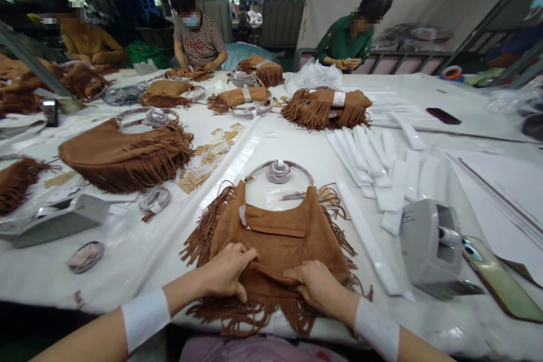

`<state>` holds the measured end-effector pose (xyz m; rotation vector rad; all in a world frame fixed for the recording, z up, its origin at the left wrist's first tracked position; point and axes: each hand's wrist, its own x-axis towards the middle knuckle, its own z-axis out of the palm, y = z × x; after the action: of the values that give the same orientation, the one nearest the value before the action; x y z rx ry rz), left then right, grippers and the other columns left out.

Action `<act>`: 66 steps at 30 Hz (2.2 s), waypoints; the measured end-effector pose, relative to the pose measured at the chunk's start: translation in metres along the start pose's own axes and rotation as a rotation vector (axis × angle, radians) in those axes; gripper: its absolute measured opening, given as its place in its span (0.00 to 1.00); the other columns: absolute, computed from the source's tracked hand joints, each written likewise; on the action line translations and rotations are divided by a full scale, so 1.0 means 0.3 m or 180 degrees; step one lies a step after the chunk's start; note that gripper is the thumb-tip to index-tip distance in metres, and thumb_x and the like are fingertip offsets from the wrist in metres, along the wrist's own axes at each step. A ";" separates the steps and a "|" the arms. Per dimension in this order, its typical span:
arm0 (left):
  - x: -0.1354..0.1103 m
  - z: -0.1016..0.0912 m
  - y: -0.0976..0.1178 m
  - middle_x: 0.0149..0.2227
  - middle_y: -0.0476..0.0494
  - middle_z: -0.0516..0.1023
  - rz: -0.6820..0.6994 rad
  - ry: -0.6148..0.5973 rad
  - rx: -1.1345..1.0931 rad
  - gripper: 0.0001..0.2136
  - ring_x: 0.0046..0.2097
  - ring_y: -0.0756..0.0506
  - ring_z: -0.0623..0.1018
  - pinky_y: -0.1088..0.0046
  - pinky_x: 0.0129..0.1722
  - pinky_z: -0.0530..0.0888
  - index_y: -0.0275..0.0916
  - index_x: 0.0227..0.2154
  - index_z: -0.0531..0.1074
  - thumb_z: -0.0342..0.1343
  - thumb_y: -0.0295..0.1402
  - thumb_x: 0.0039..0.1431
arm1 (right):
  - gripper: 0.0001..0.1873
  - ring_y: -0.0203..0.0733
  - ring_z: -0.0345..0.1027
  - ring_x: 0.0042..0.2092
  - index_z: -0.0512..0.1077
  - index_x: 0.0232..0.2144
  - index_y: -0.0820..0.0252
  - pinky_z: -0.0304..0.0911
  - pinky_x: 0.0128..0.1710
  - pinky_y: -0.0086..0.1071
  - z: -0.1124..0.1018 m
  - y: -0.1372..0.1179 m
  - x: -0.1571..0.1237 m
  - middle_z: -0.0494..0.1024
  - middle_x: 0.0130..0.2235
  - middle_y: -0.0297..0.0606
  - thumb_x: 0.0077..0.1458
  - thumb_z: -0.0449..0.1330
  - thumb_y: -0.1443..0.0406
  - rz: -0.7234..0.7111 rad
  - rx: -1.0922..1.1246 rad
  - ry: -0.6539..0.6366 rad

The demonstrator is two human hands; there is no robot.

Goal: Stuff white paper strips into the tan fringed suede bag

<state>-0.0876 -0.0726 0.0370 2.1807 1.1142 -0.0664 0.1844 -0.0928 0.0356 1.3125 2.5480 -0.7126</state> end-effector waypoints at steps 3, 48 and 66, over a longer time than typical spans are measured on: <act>-0.054 0.040 -0.045 0.40 0.46 0.73 0.0085 0.0298 -0.0235 0.18 0.45 0.42 0.69 0.70 0.44 0.66 0.41 0.35 0.69 0.68 0.41 0.45 | 0.20 0.47 0.73 0.39 0.75 0.38 0.51 0.59 0.37 0.34 -0.001 -0.001 0.002 0.81 0.34 0.39 0.44 0.52 0.70 0.0029 0.0067 -0.0025; 0.019 0.090 0.025 0.36 0.48 0.75 0.0486 0.0373 0.0222 0.16 0.40 0.45 0.73 0.72 0.37 0.64 0.44 0.42 0.72 0.51 0.50 0.61 | 0.10 0.42 0.63 0.42 0.70 0.43 0.52 0.58 0.38 0.33 0.040 -0.012 -0.035 0.68 0.40 0.38 0.63 0.50 0.60 -0.0105 -0.0278 0.0409; 0.008 0.087 0.124 0.39 0.41 0.71 0.0596 0.0329 0.1011 0.16 0.43 0.40 0.70 0.64 0.41 0.65 0.41 0.37 0.73 0.54 0.49 0.58 | 0.24 0.41 0.66 0.37 0.69 0.51 0.45 0.56 0.34 0.31 -0.038 -0.011 -0.019 0.70 0.35 0.36 0.56 0.48 0.71 -0.0426 0.0021 -0.0152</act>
<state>-0.0523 -0.1013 0.0365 2.5890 1.0041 -0.0510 0.1857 -0.0928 0.0488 1.1211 2.6159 -0.7681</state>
